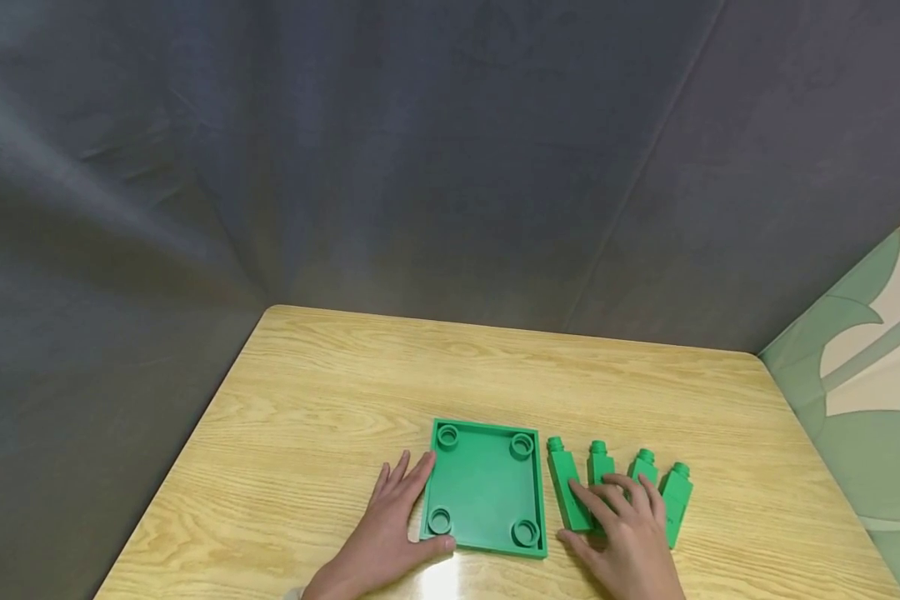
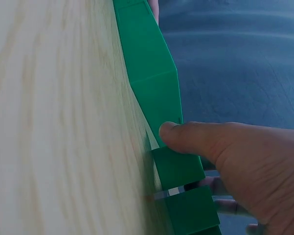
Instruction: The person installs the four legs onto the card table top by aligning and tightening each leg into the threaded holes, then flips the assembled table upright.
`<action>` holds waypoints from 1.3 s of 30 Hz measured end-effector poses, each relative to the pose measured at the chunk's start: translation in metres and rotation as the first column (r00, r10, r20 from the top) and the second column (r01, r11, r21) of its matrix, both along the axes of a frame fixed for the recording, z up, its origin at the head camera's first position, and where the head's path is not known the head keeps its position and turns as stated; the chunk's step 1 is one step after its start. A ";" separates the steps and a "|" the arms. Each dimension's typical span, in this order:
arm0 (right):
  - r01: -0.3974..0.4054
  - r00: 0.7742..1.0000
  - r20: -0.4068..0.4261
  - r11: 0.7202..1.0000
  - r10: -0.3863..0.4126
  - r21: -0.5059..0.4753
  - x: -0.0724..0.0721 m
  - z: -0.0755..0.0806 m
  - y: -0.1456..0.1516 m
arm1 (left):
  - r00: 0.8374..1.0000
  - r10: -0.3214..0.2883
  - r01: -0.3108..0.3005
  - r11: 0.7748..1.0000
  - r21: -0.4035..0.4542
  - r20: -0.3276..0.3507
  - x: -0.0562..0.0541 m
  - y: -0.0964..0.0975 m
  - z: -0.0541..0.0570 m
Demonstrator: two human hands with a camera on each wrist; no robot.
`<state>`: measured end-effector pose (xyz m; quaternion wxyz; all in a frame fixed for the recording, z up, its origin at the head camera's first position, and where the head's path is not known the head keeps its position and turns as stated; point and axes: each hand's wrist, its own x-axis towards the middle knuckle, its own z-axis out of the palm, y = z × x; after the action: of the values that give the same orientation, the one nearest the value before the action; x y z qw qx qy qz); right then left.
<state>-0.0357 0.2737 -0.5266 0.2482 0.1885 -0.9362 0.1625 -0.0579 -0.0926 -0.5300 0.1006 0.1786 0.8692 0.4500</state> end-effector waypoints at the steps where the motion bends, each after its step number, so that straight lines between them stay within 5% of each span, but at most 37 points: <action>1: -0.001 1.000 -0.003 1.000 0.001 0.003 0.000 0.000 0.000 | 1.000 -0.001 0.001 1.000 0.000 0.000 0.000 0.000 0.000; 8: 0.008 0.999 -0.042 1.000 -0.010 -0.028 0.000 -0.002 -0.005 | 1.000 -0.004 0.004 1.000 0.001 0.003 0.000 0.000 0.000; 18: 0.078 0.994 -0.063 0.973 -0.093 -0.215 0.003 -0.002 -0.019 | 1.000 -0.001 0.001 1.000 -0.008 -0.006 0.001 0.001 0.001; 29: 0.240 0.969 0.053 0.864 -0.241 -0.443 0.008 0.008 -0.027 | 1.000 0.004 -0.004 1.000 -0.021 -0.011 0.001 0.001 0.003; 35: 0.362 0.927 0.092 0.805 -0.363 -0.470 0.010 0.013 -0.030 | 1.000 0.008 -0.008 1.000 -0.017 -0.009 0.001 0.002 0.004; 39: 0.367 0.922 0.106 0.754 -0.373 -0.544 0.010 0.015 -0.029 | 1.000 0.009 -0.009 1.000 -0.018 -0.007 0.001 0.002 0.004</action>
<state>-0.0261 0.2451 -0.5118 0.3234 -0.0795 -0.8658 0.3734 -0.0569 -0.0909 -0.5260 0.0971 0.1752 0.8744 0.4419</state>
